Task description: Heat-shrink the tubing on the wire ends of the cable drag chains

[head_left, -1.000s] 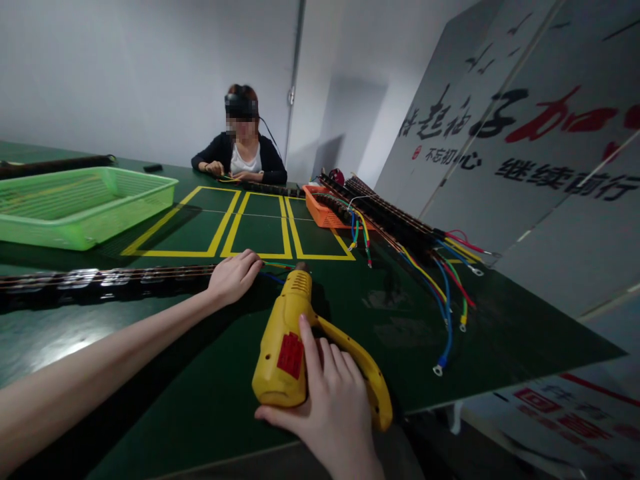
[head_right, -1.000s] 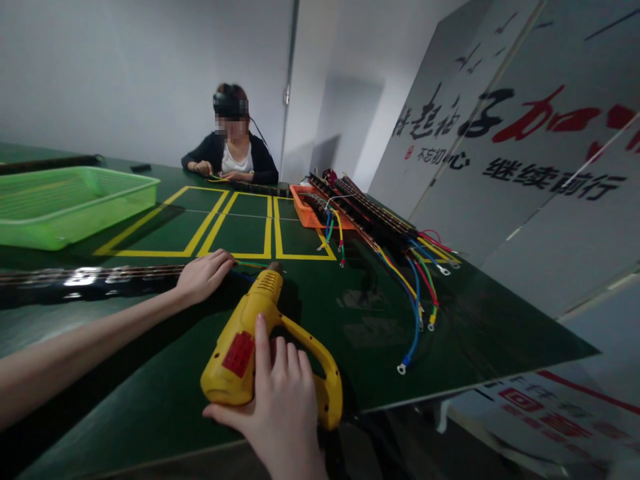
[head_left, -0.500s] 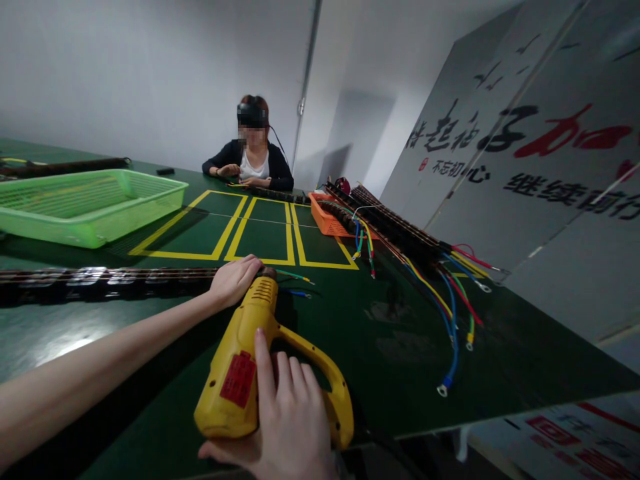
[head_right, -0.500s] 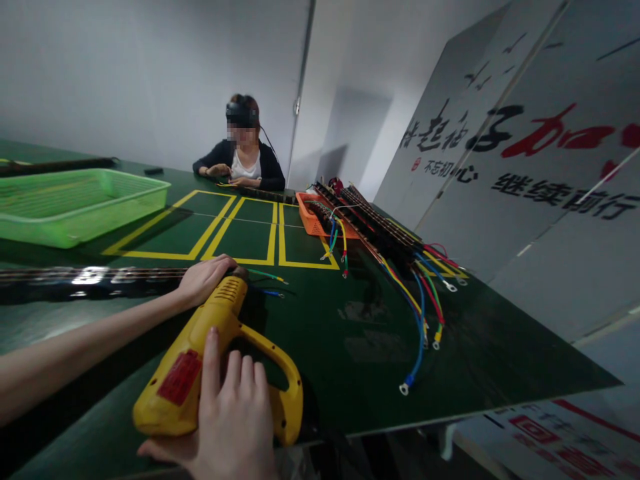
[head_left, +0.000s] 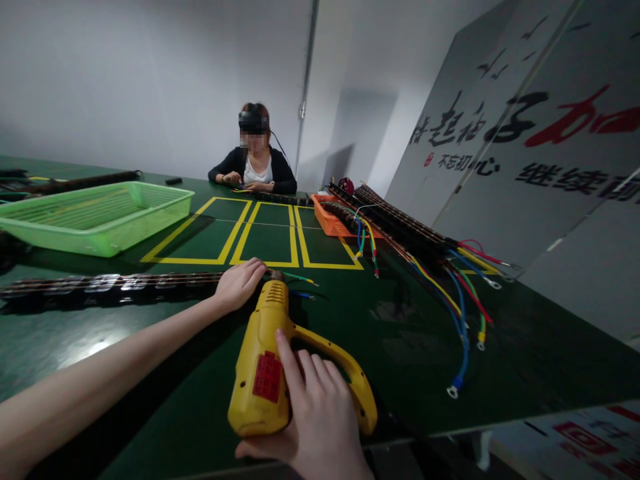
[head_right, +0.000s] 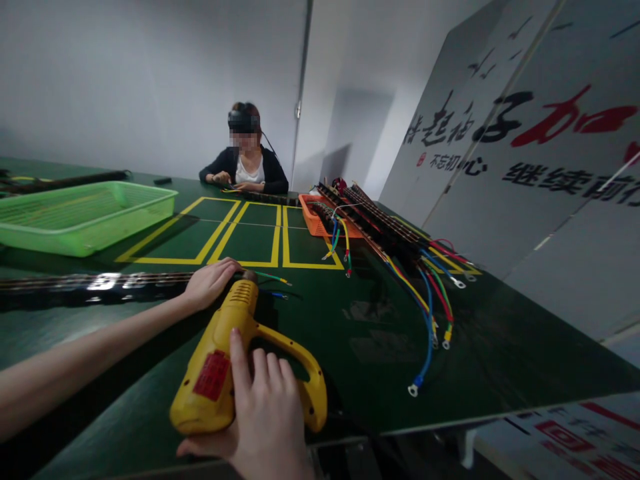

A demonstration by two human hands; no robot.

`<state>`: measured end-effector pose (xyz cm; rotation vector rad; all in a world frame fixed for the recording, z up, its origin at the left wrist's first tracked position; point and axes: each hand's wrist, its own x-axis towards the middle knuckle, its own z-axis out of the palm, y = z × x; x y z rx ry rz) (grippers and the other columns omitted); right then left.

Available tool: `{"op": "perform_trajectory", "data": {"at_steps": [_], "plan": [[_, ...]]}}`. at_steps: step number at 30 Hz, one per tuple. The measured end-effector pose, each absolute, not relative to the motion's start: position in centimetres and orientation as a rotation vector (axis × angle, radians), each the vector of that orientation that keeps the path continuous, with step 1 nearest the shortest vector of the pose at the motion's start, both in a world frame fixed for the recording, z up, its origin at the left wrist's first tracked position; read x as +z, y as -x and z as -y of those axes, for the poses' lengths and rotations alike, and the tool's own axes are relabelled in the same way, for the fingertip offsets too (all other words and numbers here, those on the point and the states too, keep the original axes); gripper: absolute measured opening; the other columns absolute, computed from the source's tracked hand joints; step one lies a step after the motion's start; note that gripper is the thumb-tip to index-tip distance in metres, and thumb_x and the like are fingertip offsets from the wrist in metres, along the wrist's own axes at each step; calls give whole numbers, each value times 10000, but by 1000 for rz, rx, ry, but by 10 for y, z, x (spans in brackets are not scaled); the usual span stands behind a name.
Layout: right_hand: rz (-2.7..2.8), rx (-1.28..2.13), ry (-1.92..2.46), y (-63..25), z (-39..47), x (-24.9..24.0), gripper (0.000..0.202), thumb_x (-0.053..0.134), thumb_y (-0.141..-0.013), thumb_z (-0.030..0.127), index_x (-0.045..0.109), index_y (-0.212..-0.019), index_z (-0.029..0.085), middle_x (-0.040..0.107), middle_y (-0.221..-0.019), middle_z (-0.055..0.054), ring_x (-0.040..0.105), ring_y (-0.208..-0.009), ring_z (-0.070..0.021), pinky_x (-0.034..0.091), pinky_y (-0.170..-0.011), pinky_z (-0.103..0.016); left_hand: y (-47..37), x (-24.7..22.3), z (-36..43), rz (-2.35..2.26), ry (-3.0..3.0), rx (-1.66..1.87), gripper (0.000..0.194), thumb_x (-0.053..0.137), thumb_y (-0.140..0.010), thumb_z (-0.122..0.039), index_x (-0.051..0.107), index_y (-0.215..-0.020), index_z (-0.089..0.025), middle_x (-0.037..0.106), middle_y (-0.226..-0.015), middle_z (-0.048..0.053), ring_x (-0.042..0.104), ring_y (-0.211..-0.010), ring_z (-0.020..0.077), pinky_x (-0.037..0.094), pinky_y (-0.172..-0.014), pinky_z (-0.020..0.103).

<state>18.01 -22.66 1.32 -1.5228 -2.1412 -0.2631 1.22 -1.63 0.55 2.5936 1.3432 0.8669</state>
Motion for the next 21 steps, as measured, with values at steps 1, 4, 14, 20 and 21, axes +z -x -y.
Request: {"op": "perform_trajectory", "data": {"at_steps": [1,4,14,20,21], "plan": [[2138,-260,1523,-184,227,14,1159,416,-582,926,396,-1423,128,676,-923,-105,639,-766,-264,483,-713,-404,-12,5,16,-1349,-2593,869,528,117,-984,-438,590,-1020,-208,621,-1094,41,600,-990,174,440,-877,287],[2133,-223,1556,-196,229,15,1177,459,-583,909,322,-1463,139,668,-925,-95,636,-775,-274,482,-711,-418,-13,4,15,-1365,-2589,864,528,125,-984,-447,595,-1020,-209,620,-1100,38,605,-983,174,440,-869,291],[2062,-225,1648,-222,234,8,1258,567,-513,893,223,-1495,186,658,-1069,-104,625,-924,-314,476,-803,-442,-14,6,18,-1401,-2627,850,365,283,-957,-412,588,-1006,-217,632,-1094,34,613,-972,188,445,-822,295],[2088,-270,1658,-220,235,10,1251,585,-518,881,267,-1478,145,664,-1058,-127,637,-903,-319,502,-793,-441,-14,8,15,-1377,-2563,822,482,216,-958,-497,607,-972,-216,631,-1074,37,615,-951,195,446,-810,304],[2084,-305,1646,-218,234,10,1262,577,-510,889,278,-1472,130,670,-1035,-135,641,-881,-321,507,-782,-443,-14,9,14,-1373,-2532,808,497,211,-954,-511,613,-962,-219,631,-1070,34,617,-942,194,447,-810,303]]}}
